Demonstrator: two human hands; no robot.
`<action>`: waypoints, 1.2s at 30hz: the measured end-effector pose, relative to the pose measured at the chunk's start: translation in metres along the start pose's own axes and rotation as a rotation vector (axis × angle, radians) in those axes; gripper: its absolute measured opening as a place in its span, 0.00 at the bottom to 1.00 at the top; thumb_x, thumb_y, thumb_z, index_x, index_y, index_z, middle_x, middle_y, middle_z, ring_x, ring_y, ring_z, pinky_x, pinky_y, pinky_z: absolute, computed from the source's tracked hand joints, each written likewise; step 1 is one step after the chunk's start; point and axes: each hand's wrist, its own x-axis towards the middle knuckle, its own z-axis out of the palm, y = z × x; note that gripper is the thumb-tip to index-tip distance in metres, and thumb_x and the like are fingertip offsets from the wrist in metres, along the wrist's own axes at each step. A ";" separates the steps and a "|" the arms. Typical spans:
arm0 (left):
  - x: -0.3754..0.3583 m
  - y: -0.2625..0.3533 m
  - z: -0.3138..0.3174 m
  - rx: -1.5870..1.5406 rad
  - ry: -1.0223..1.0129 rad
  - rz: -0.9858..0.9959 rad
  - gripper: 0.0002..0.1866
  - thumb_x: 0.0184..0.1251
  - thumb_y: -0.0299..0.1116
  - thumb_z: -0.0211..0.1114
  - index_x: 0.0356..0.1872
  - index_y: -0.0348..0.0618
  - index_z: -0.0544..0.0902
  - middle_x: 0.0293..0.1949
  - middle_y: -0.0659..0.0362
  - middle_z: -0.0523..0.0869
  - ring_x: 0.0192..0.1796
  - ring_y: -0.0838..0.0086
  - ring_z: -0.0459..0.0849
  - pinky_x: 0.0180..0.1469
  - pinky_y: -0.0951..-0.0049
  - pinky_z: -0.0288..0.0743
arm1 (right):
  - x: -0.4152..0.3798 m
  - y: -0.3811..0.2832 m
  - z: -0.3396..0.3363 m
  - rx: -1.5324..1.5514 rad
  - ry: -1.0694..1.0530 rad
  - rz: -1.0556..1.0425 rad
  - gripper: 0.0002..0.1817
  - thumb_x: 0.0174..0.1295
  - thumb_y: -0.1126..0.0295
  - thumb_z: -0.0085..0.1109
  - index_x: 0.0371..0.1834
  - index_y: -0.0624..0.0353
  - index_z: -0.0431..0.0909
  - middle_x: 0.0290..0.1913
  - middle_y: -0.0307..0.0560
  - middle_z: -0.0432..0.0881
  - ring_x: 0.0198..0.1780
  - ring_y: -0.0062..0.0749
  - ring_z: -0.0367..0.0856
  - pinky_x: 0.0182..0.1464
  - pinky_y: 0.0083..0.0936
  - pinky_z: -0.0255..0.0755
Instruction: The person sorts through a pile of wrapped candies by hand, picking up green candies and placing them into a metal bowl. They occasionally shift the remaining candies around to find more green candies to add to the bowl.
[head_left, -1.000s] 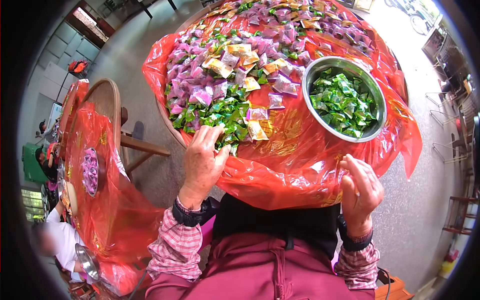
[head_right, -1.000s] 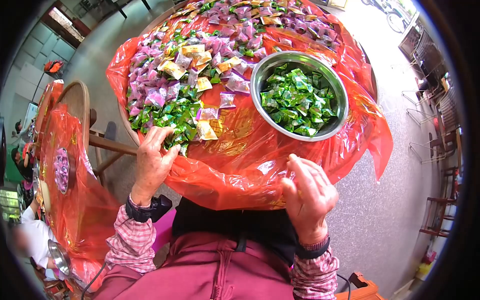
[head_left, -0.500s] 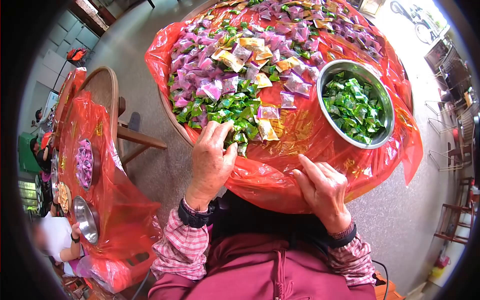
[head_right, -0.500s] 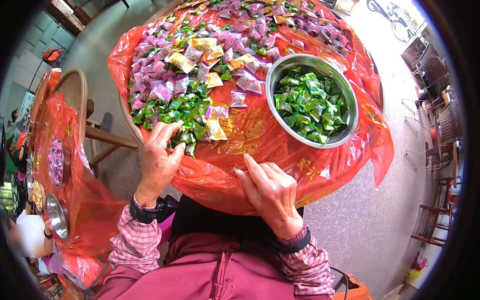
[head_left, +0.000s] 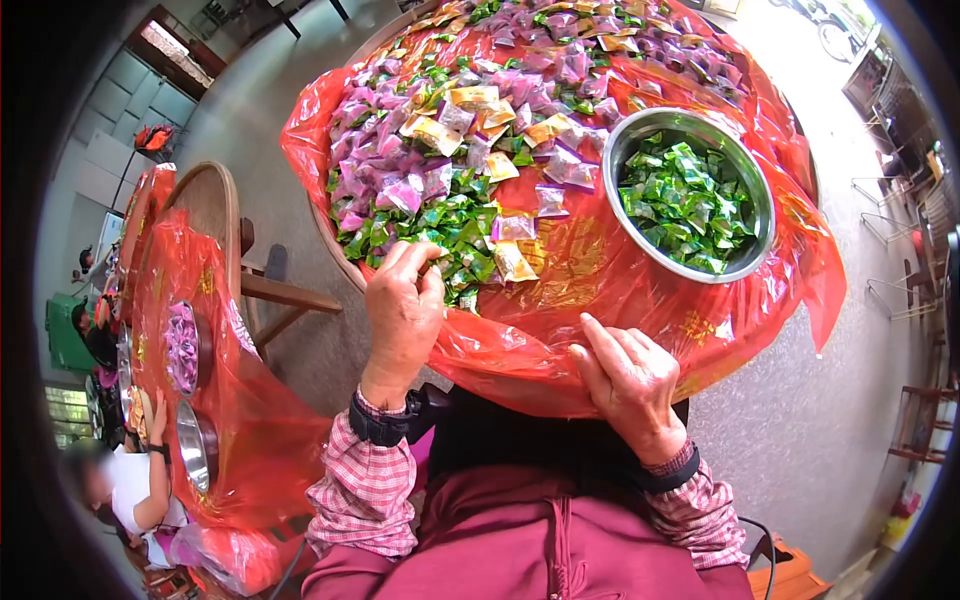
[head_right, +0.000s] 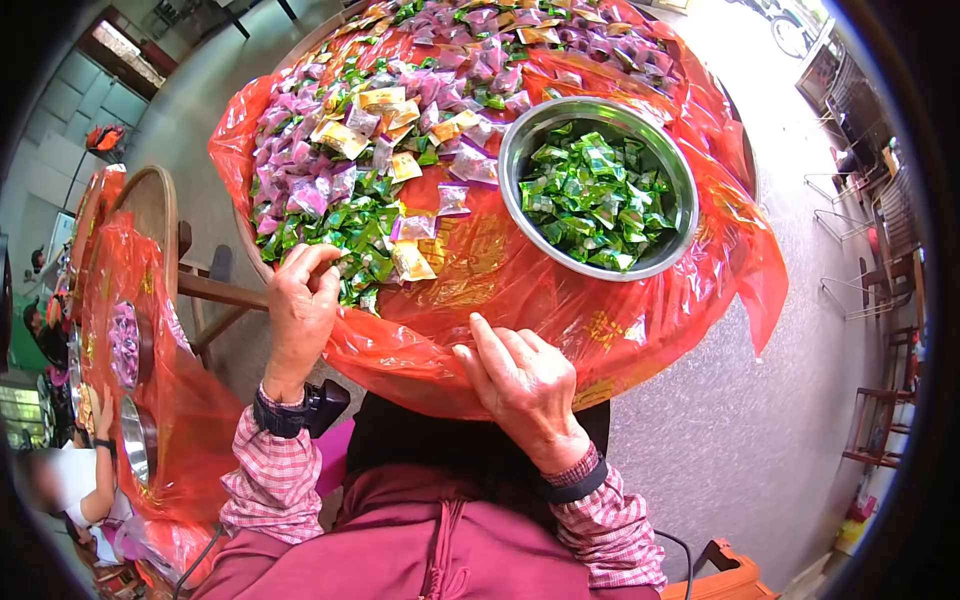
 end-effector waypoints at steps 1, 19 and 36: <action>0.001 -0.002 -0.001 0.019 -0.007 -0.009 0.10 0.67 0.17 0.62 0.47 0.35 0.86 0.38 0.57 0.85 0.33 0.76 0.80 0.35 0.74 0.74 | -0.001 0.001 0.001 -0.001 0.003 -0.005 0.19 0.59 0.72 0.76 0.52 0.68 0.84 0.35 0.48 0.87 0.32 0.38 0.86 0.35 0.31 0.81; 0.083 0.110 0.016 -0.816 -0.251 -0.054 0.10 0.75 0.21 0.63 0.52 0.37 0.86 0.42 0.65 0.86 0.43 0.83 0.85 0.52 0.79 0.83 | -0.008 0.004 0.006 -0.026 0.048 -0.058 0.19 0.60 0.70 0.74 0.53 0.67 0.84 0.33 0.45 0.84 0.31 0.34 0.83 0.33 0.29 0.78; 0.029 0.013 0.003 0.268 -0.344 0.328 0.16 0.57 0.27 0.67 0.48 0.40 0.85 0.41 0.50 0.78 0.47 0.52 0.81 0.52 0.55 0.76 | -0.007 -0.001 0.000 -0.002 0.008 -0.021 0.18 0.59 0.75 0.74 0.53 0.67 0.84 0.37 0.51 0.88 0.33 0.41 0.87 0.36 0.33 0.82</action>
